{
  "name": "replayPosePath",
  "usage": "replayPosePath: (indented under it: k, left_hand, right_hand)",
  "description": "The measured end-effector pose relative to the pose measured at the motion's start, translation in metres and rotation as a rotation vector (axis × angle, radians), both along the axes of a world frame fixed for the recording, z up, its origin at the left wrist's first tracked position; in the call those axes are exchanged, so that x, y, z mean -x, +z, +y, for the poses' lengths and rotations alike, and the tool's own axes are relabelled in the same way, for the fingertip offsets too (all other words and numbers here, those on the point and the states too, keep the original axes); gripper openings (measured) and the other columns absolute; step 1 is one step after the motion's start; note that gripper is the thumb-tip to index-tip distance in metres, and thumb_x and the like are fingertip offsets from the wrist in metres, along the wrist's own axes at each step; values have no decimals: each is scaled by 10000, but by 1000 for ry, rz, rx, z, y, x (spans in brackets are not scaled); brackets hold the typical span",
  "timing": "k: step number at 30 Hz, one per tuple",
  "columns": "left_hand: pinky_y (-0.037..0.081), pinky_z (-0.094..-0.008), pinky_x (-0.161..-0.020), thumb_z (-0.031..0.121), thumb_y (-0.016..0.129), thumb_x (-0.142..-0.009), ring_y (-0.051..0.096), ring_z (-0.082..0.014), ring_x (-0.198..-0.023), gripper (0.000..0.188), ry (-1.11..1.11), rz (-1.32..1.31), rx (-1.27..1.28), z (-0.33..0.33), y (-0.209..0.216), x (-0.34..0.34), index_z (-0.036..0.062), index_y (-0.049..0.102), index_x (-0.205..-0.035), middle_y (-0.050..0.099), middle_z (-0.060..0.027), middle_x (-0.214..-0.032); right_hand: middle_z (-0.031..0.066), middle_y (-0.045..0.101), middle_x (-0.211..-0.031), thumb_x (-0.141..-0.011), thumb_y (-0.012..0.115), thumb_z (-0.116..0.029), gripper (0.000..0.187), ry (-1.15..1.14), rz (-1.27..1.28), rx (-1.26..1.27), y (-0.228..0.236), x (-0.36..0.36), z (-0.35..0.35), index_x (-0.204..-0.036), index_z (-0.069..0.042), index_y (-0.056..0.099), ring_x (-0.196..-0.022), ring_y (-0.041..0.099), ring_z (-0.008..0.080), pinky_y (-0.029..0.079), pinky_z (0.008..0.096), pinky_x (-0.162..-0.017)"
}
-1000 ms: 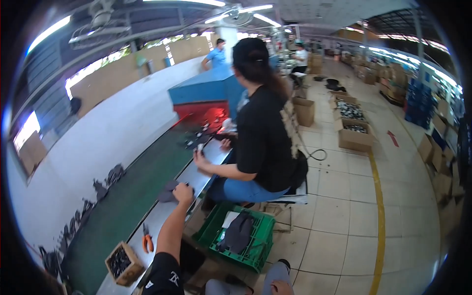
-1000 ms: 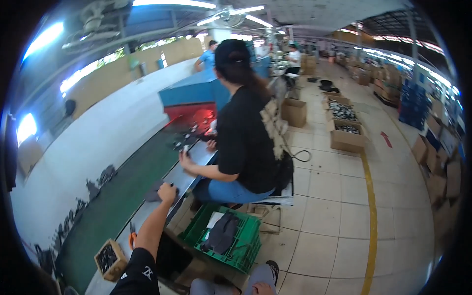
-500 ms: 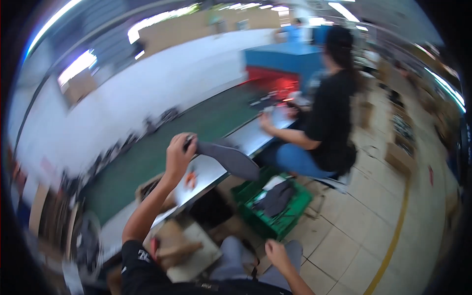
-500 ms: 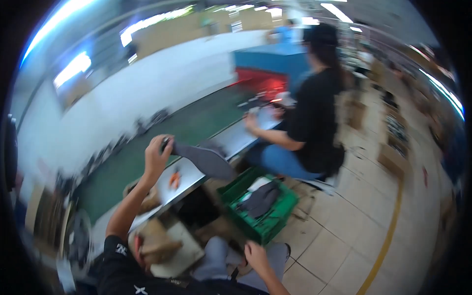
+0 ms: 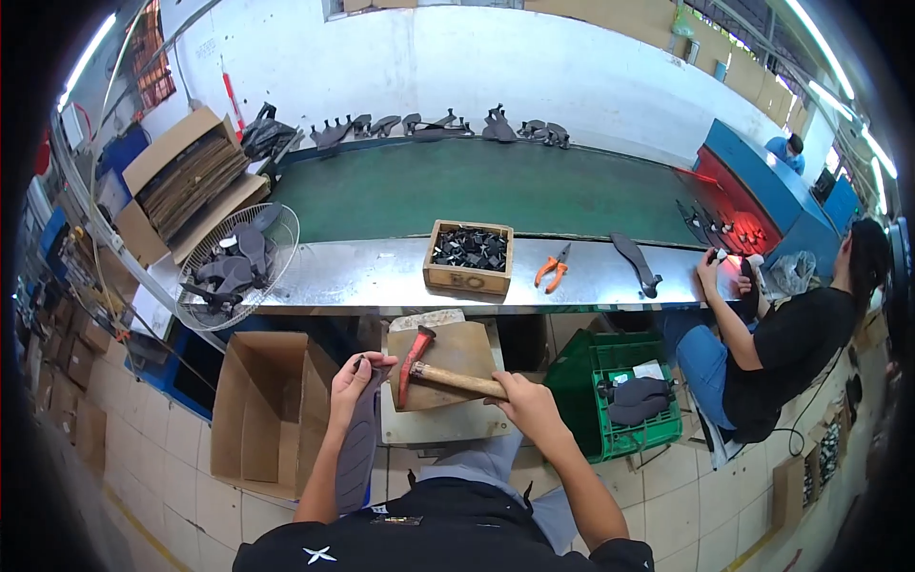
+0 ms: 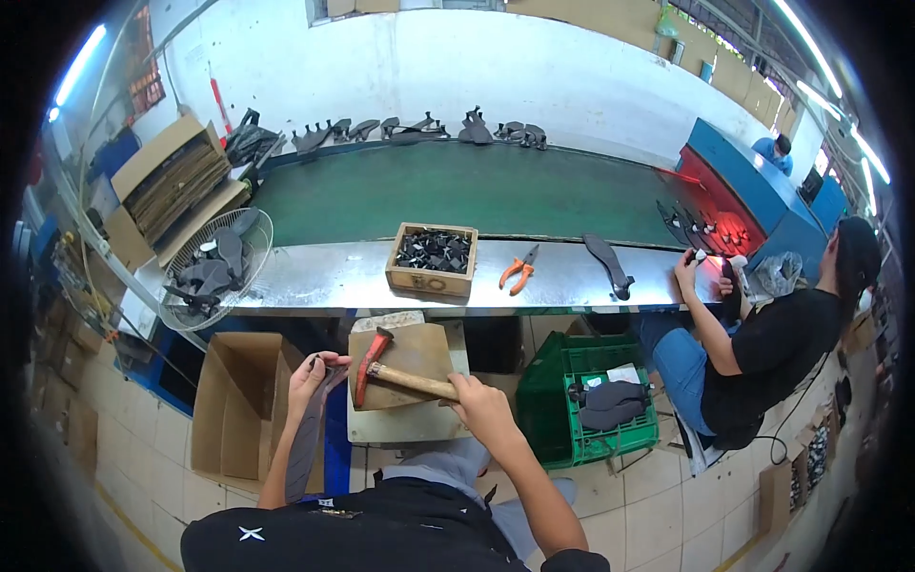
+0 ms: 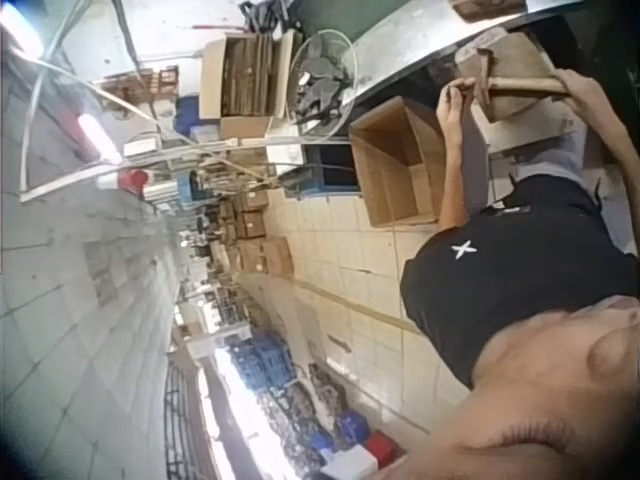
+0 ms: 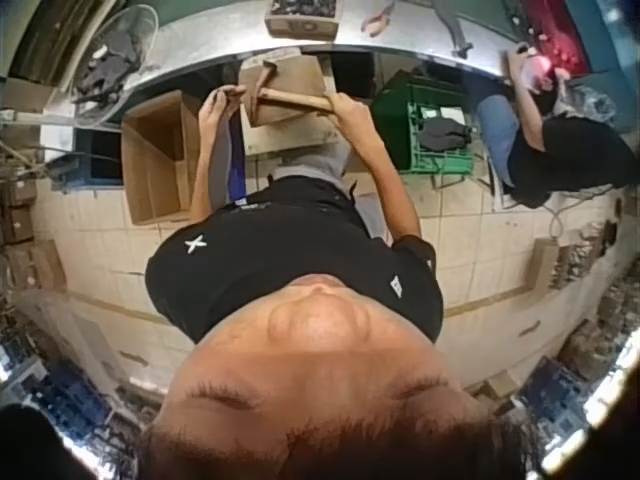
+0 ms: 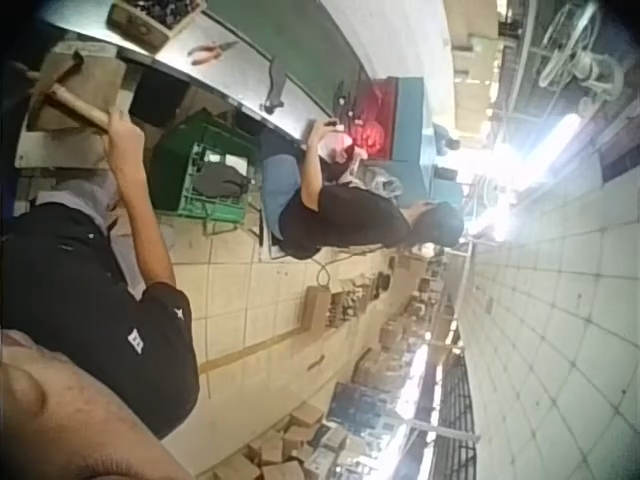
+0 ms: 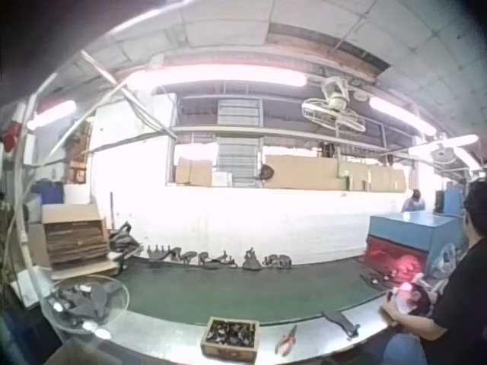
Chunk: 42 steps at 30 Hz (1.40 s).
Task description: Hammering components onto shoe soles in a manufacturing environment.
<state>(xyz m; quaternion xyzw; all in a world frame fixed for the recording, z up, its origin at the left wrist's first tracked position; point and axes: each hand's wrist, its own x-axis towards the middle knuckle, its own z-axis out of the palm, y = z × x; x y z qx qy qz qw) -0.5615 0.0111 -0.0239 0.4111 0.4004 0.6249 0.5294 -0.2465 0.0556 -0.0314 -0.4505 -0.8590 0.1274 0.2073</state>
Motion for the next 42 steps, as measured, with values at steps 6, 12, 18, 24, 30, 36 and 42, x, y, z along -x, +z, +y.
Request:
replayPosePath:
  k: [6,12,18,24,30,36,42]
  left_hand:
    - [450,-313,-1025,292,504,-1049,623,-224,-1138,389,-109,-107,-134,36,-13,-34,-38,487,-1254,669,-227,-1188]
    - [447,-347,-1027,216,517,-1035,621,-255,-1153,269,-59,354,-249,91,2,-56,-3,546,-1187,683,-175,-1196]
    - [432,-452,-1010,164,573,-981,554,-421,-1184,362,161,1003,-395,116,4,-60,42,535,-1320,601,-230,-1274]
    - [523,-426,-790,138,621,-921,641,-334,-949,126,405,1214,-493,213,33,-66,56,687,-990,689,-120,-994]
    - [542,-437,-784,128,681,-832,648,-318,-951,98,43,1731,-529,305,17,-59,86,668,-920,655,-106,-943]
    - [547,-430,-748,174,728,-782,660,-295,-917,125,-52,1878,-697,307,31,-61,113,695,-885,667,-72,-950]
    - [557,-366,-748,136,733,-808,696,-250,-858,119,134,1442,-506,279,45,-50,80,758,-910,721,-68,-902]
  right_hand:
    - [139,665,-869,-720,842,-132,340,-150,435,8,20,-18,-11,-973,-12,650,-748,664,295,518,362,-660]
    - [26,634,-774,-757,858,-194,361,-446,624,249,45,-55,-57,-967,-7,631,-689,616,120,485,266,-633]
    - [26,515,-637,-962,668,-306,314,-210,1365,661,70,-62,-82,-934,-18,544,-494,513,115,425,286,-447]
    - [-5,371,-526,-1001,607,-235,331,-341,1535,686,28,-69,-83,-784,-80,410,-357,363,107,351,264,-346]
    - [11,386,-542,-944,594,-23,249,-166,1648,373,-10,-96,-118,-748,-68,445,-446,412,120,372,283,-422]
    - [24,396,-536,-969,553,-103,283,-169,1786,444,-18,-116,-138,-727,-78,411,-376,289,100,292,277,-385]
    - [102,624,-753,-1010,573,-210,261,-404,1447,260,3,-114,-109,-1160,0,612,-426,399,68,315,217,-405]
